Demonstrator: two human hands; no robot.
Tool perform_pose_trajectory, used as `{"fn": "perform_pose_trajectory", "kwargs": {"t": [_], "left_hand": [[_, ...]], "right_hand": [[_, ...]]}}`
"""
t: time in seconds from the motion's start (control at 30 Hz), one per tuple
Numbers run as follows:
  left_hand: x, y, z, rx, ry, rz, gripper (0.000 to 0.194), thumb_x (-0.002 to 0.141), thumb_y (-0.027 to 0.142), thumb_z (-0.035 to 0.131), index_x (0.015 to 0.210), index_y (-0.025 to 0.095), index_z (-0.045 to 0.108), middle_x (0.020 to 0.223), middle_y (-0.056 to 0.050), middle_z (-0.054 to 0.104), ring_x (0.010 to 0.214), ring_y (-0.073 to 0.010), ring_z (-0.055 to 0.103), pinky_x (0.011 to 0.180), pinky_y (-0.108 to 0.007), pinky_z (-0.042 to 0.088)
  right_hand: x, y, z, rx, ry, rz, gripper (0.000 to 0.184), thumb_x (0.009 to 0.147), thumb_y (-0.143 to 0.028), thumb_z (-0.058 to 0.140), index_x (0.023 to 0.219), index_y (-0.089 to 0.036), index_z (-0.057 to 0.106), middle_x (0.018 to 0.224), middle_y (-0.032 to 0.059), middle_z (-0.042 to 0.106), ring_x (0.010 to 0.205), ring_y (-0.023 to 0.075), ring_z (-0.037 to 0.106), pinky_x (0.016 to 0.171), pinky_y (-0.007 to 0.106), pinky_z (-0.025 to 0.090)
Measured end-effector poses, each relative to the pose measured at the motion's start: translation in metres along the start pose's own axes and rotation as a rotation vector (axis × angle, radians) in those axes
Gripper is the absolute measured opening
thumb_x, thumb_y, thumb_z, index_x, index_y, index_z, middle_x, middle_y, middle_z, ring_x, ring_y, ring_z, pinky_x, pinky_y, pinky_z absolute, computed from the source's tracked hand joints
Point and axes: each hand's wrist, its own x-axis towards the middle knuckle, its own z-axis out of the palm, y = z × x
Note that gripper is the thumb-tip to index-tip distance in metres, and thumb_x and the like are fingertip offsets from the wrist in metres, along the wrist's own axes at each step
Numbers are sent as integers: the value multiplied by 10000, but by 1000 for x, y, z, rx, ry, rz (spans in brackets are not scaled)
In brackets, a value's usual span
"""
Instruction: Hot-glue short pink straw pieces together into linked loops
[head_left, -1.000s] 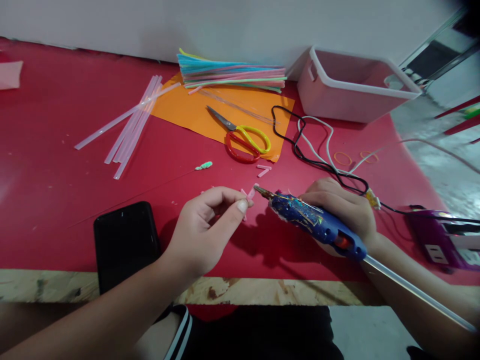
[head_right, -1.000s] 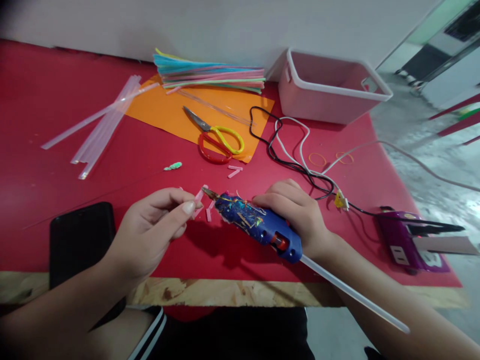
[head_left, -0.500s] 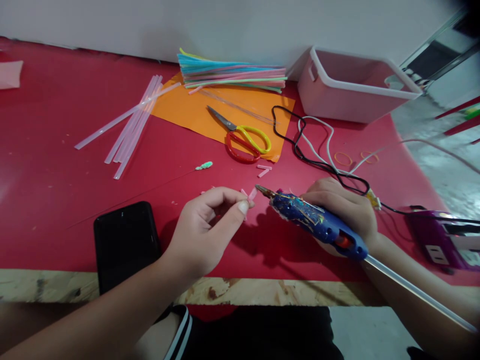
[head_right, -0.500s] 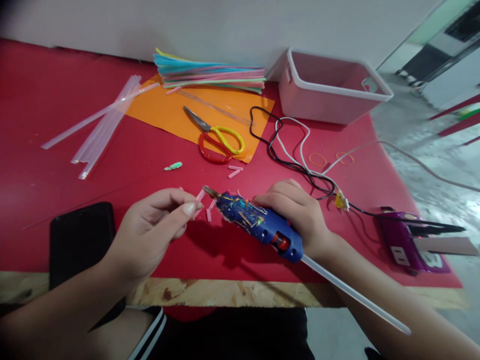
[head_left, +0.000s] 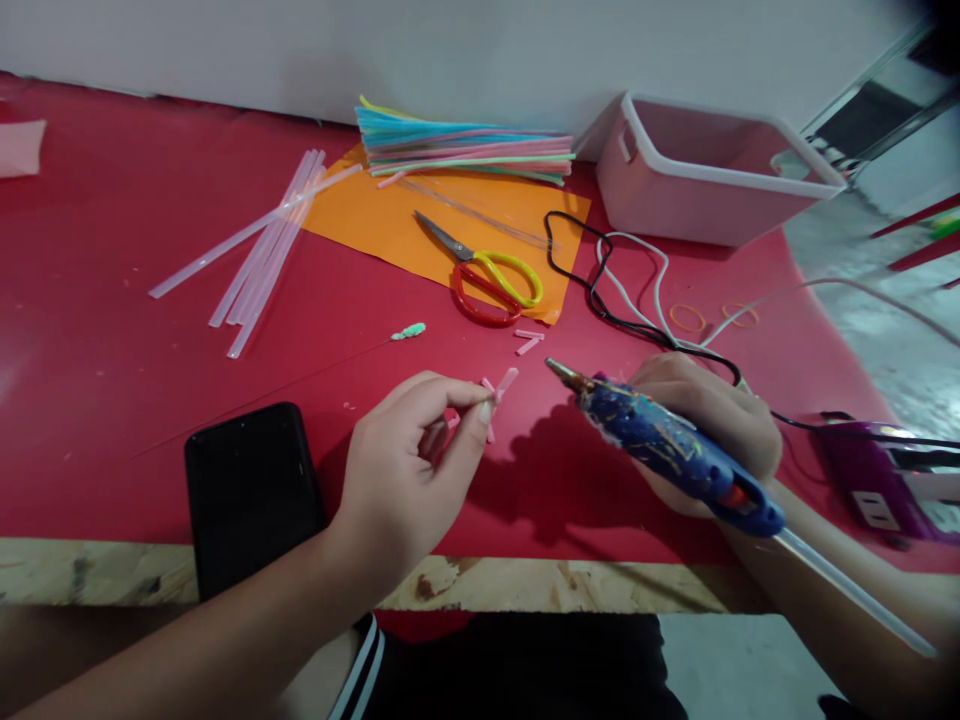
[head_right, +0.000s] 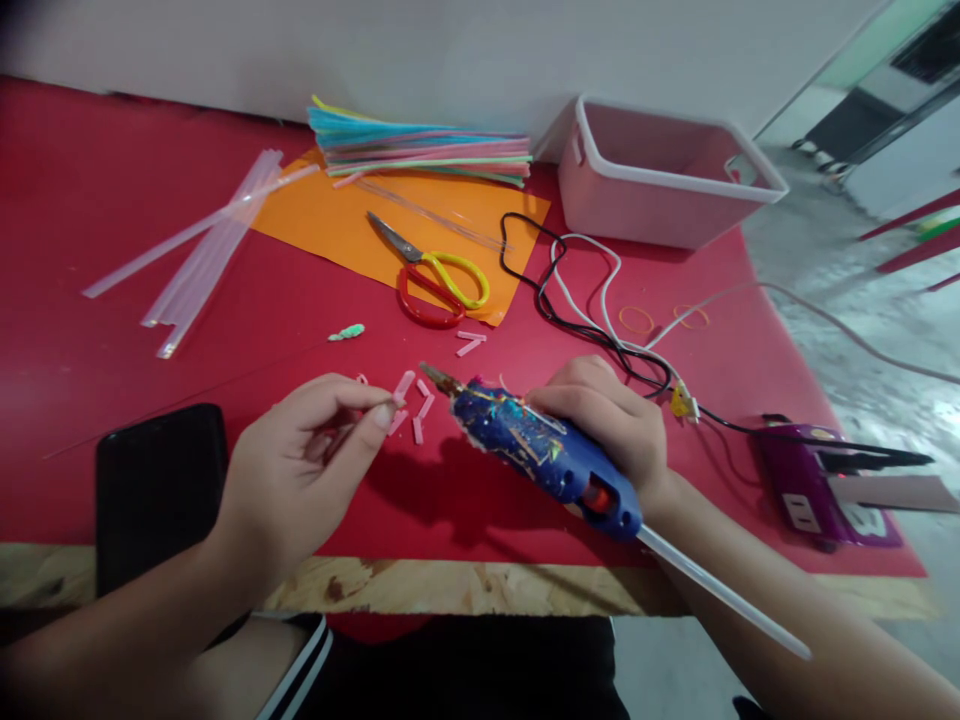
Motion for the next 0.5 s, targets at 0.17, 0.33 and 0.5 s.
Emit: {"fn": "perform_pose_trajectory", "kwargs": {"t": [0.17, 0.33, 0.5], "left_hand": [[-1, 3, -4, 162, 32, 223, 98, 919, 107, 640, 918, 171, 715, 778, -8, 666, 673, -116, 582, 630, -246, 471], [1, 4, -4, 139, 32, 312, 162, 948, 62, 589, 967, 183, 696, 923, -45, 718, 853, -152, 653, 786, -275, 515], [3, 4, -5, -6, -27, 271, 155, 960, 89, 583, 947, 214, 675, 926, -40, 706, 879, -171, 638, 828, -310, 513]], "right_hand": [[3, -1, 0, 68, -40, -83, 169, 944, -216, 583, 1090, -222, 668, 815, 50, 639, 749, 215, 620, 692, 411, 507], [4, -2, 1, 83, -88, -88, 193, 997, -284, 531, 1075, -220, 696, 786, 39, 609, 743, 205, 603, 705, 417, 480], [2, 1, 2, 113, -125, -121, 182, 950, -242, 574, 1070, -184, 698, 809, 56, 606, 758, 212, 606, 706, 425, 475]]}}
